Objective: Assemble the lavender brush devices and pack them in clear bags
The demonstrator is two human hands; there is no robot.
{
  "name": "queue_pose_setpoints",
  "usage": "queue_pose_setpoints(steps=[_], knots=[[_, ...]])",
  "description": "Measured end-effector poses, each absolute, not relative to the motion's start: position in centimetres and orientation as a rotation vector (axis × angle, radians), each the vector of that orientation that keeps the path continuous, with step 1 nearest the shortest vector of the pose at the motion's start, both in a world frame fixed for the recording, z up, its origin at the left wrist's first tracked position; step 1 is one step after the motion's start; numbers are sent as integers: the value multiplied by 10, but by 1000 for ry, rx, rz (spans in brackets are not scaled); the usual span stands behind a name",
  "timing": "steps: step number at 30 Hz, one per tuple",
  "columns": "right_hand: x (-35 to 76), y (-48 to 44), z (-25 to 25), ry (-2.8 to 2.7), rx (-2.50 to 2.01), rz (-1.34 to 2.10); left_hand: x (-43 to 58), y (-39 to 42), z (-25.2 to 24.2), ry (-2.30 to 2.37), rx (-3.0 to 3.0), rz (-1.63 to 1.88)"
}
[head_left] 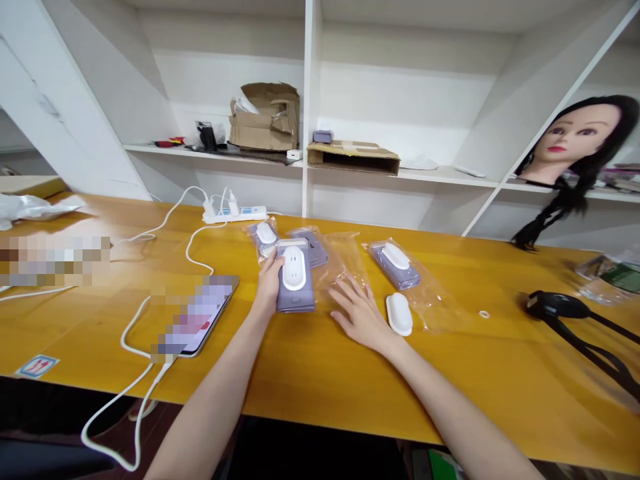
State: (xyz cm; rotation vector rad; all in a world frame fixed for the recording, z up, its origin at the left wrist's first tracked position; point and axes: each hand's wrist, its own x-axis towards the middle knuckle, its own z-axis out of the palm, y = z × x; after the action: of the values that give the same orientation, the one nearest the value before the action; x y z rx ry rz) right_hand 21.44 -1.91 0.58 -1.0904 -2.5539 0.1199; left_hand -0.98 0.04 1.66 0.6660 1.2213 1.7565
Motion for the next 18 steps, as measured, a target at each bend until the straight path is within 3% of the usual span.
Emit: queue_pose_setpoints(steps=[12, 15, 18], knots=[[214, -21, 7, -2681, -1095, 126, -20, 16, -8, 1333, 653, 1616], [217, -16, 11, -2496, -1069, 273, -15, 12, -2, 1265, 684, 1597], [217, -16, 17, -2094, -1087, 630, 6, 1, 6, 1073, 760, 1591]])
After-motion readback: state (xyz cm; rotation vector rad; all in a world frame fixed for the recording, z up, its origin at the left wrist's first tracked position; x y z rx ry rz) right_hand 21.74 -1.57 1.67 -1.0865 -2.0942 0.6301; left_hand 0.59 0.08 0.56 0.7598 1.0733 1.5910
